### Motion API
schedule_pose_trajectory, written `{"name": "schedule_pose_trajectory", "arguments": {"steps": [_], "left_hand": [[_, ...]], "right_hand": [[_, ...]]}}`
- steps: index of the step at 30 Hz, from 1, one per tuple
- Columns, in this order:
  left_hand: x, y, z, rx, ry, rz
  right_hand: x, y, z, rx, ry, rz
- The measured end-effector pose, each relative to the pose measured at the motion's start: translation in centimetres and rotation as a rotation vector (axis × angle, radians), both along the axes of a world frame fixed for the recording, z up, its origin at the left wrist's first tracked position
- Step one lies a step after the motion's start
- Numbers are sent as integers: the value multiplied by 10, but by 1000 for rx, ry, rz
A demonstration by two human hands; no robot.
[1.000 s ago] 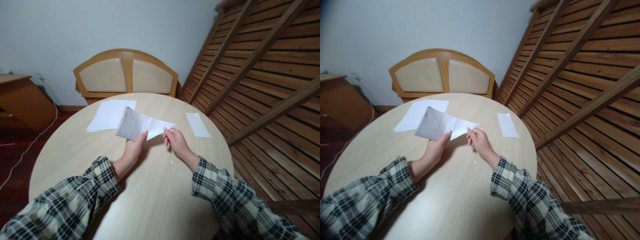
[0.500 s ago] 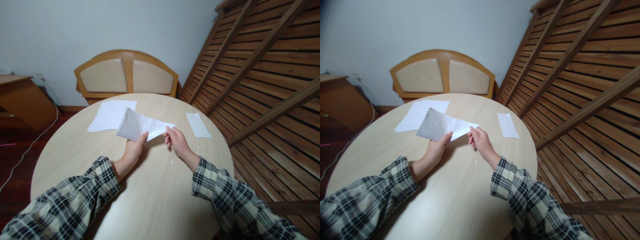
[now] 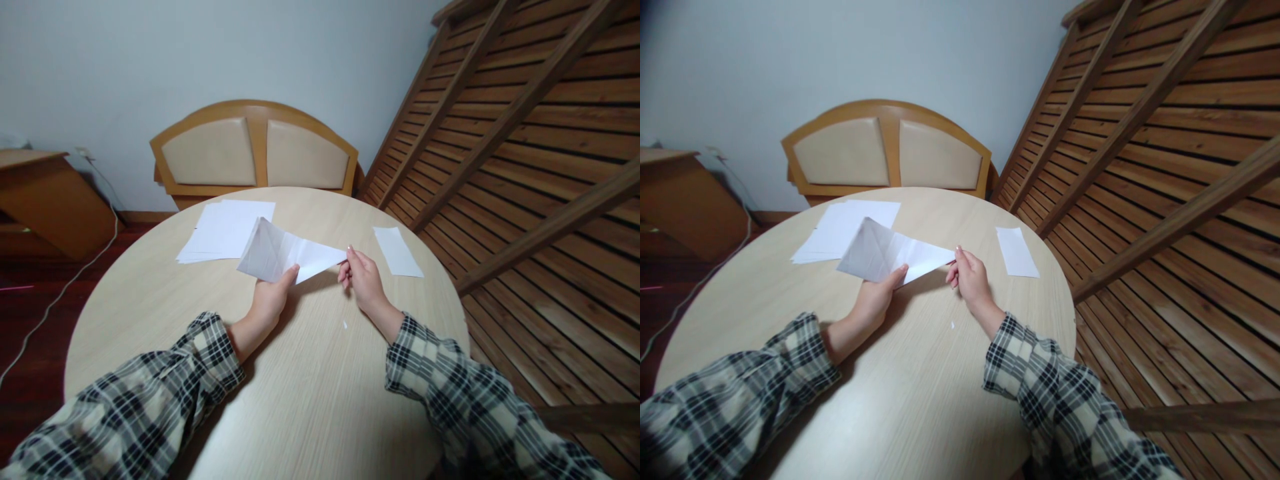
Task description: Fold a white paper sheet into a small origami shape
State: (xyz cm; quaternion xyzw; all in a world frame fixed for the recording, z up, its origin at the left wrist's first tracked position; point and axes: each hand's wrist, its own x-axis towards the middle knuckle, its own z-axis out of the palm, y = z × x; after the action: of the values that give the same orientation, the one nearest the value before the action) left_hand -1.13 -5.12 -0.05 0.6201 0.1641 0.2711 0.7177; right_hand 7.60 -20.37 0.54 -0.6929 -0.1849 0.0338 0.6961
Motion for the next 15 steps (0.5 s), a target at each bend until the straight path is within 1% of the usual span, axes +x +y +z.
{"name": "schedule_pose_trajectory", "arguments": {"steps": [4, 6, 10, 12, 15], "left_hand": [[0, 0, -1, -15, 52, 42], [0, 1, -2, -19, 83, 61], [0, 2, -3, 16, 52, 60], [1, 3, -5, 29, 18, 46], [1, 3, -6, 56, 1, 37]], "right_hand": [[2, 0, -1, -45, -12, -51], [3, 0, -3, -56, 16, -62], [9, -1, -8, -29, 98, -57], [11, -1, -8, -21, 25, -67], [10, -3, -1, -87, -205, -87]]}}
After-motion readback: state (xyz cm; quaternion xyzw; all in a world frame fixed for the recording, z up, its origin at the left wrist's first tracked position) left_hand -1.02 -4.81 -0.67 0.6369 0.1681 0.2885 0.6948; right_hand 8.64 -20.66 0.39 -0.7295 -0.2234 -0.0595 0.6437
